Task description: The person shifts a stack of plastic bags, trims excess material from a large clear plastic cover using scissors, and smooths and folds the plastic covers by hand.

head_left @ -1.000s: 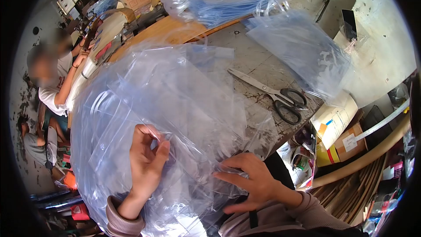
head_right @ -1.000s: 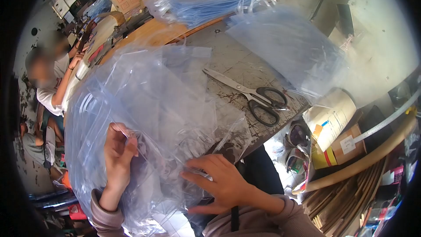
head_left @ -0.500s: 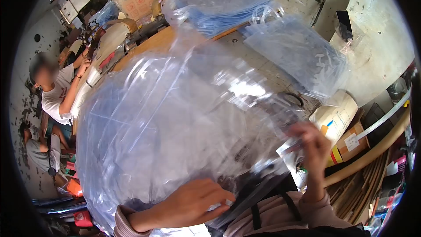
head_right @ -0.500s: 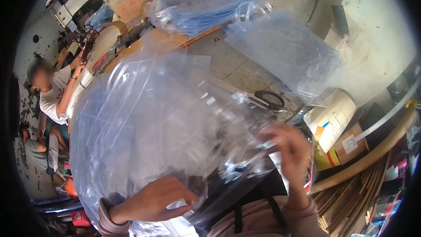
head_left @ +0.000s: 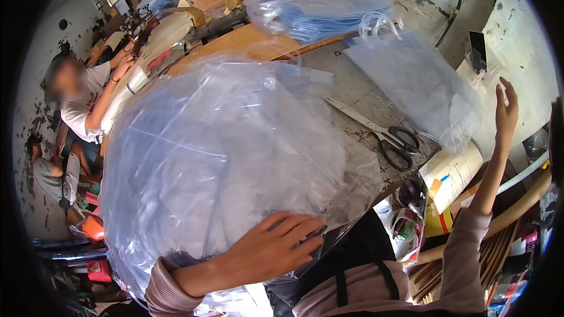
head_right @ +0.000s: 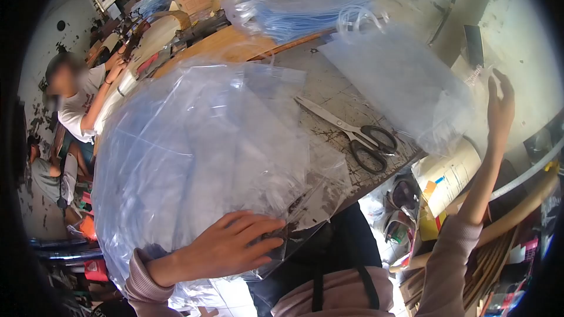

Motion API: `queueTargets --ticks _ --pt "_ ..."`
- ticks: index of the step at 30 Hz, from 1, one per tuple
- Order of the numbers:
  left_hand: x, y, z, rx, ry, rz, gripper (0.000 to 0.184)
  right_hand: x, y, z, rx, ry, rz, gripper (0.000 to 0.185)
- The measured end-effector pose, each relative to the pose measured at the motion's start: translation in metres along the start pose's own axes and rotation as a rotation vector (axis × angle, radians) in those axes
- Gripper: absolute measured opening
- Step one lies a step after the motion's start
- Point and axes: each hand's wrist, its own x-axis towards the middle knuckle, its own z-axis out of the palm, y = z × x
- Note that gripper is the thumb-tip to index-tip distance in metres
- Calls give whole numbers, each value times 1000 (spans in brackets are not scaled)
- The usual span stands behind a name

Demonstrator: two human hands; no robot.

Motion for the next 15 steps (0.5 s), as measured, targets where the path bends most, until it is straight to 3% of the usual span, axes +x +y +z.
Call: queueTargets --ticks 1,2,4,5,6,9,15 --pt "0 0 -1 18 5 -6 42 -22 -42 -6 214 -38 136 35" --pt "0 0 -6 18 4 -13 42 -45 -56 -4 266 -39 63 32" --pt "-3 0 -21 563 207 -390 56 -93 -124 -15 463 -145 15 26" --pt "-3 -7 -33 705 221 -541 62 -112 -157 -25 592 -271 194 22" --pt "-5 -17 -45 850 232 -692 67 -130 -170 -22 714 -260 175 19" --pt "-32 -55 -52 600 263 -831 69 -158 -192 -26 736 -311 253 15" --pt "-28 -47 -55 584 321 -720 43 -157 -185 -24 806 -313 350 14"
